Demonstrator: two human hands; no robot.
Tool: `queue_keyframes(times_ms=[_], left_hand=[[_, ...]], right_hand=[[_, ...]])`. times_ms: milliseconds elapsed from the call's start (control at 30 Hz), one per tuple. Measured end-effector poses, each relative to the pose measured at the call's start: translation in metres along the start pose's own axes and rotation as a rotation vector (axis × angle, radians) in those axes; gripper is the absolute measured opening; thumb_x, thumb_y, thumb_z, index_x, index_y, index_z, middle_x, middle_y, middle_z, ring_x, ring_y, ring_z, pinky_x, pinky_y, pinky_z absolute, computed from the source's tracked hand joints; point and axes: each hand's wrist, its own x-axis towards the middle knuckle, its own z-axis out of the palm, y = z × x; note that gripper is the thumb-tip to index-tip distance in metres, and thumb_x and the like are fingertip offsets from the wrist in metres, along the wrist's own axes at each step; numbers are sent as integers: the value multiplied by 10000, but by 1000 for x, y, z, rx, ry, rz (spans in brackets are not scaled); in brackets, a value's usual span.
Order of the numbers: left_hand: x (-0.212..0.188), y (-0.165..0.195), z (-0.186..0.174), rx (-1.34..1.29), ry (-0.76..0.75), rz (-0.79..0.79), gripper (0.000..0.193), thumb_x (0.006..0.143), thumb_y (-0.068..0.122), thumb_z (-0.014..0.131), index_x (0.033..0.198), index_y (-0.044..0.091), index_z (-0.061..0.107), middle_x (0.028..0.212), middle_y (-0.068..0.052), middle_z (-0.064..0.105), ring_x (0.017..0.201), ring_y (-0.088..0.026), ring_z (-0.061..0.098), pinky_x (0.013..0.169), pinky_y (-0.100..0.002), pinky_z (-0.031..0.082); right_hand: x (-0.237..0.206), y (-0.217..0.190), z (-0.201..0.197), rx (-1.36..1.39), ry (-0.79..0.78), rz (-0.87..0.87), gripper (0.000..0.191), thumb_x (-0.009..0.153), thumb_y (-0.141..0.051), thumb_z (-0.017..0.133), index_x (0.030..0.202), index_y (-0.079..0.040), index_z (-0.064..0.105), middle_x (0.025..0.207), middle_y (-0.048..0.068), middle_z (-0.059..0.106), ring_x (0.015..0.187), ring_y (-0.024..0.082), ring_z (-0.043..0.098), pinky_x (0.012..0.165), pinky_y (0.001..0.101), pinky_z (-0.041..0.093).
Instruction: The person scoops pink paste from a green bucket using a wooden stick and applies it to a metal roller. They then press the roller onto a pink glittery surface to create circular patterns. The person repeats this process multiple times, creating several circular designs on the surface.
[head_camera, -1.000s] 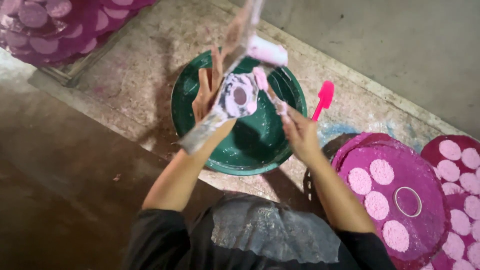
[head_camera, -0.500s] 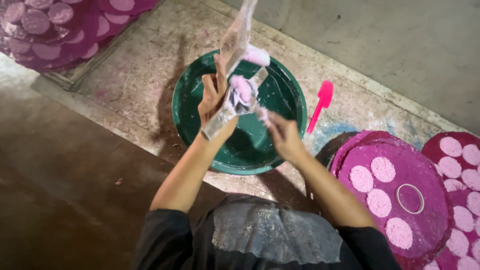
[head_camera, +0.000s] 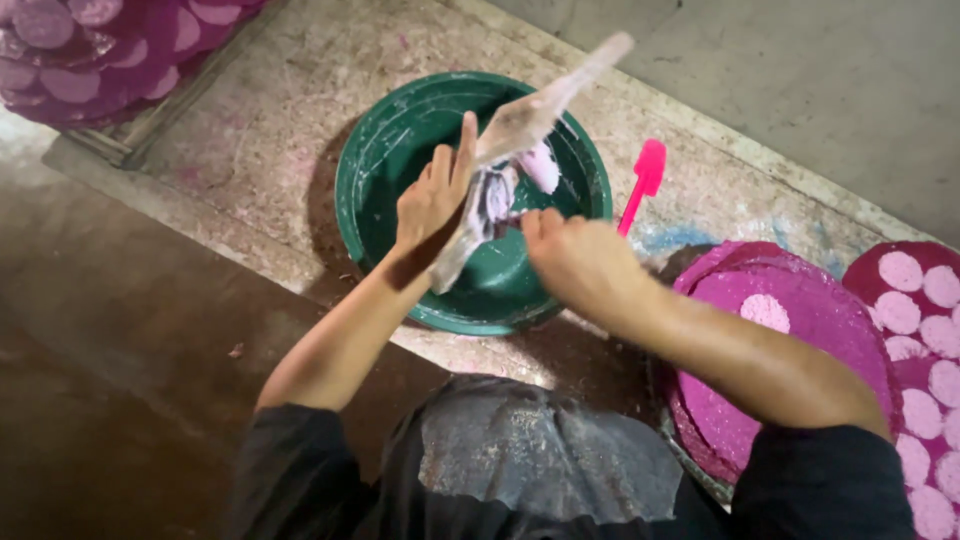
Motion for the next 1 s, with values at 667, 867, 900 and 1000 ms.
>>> queue_keyframes(times_ms=[667,867,900,1000], left_hand=[[17,2,-44,-363,57,18,575,877,262,812,1389,148,576,1605,-272,398,1354,-411,544,1148,-457,456],[9,12,-37,-755,1,-200,1014,876,290,845,1613,-4,213,1475,-200,536,1296,-405,567,1087,-450,481],[9,13,-37,-754,-4,-198,1018,871,281,842,1616,-9,211,1499,-205,531,1305,-407,559,1091,-448,479],[10,14,-37,-722,-24,-189,1031,863,269,840,1619,-16,199,1508,-210,533,1316,-414,542,1102,-456,465]], right_hand=[[-15,17,39,637,553,289,187,1035,-104,563,1197,-25,610,901,235,667,742,439,656,611,511,508],[-12,13,41,425,588,210,361,902,-18,599,1262,-19,585,958,218,677,771,430,689,608,516,527],[-13,16,41,406,579,182,399,865,-13,604,1264,-7,587,946,215,670,777,425,697,604,514,531],[-15,21,39,473,641,184,316,914,-17,598,1229,-13,599,1007,221,691,727,423,679,602,493,537]])
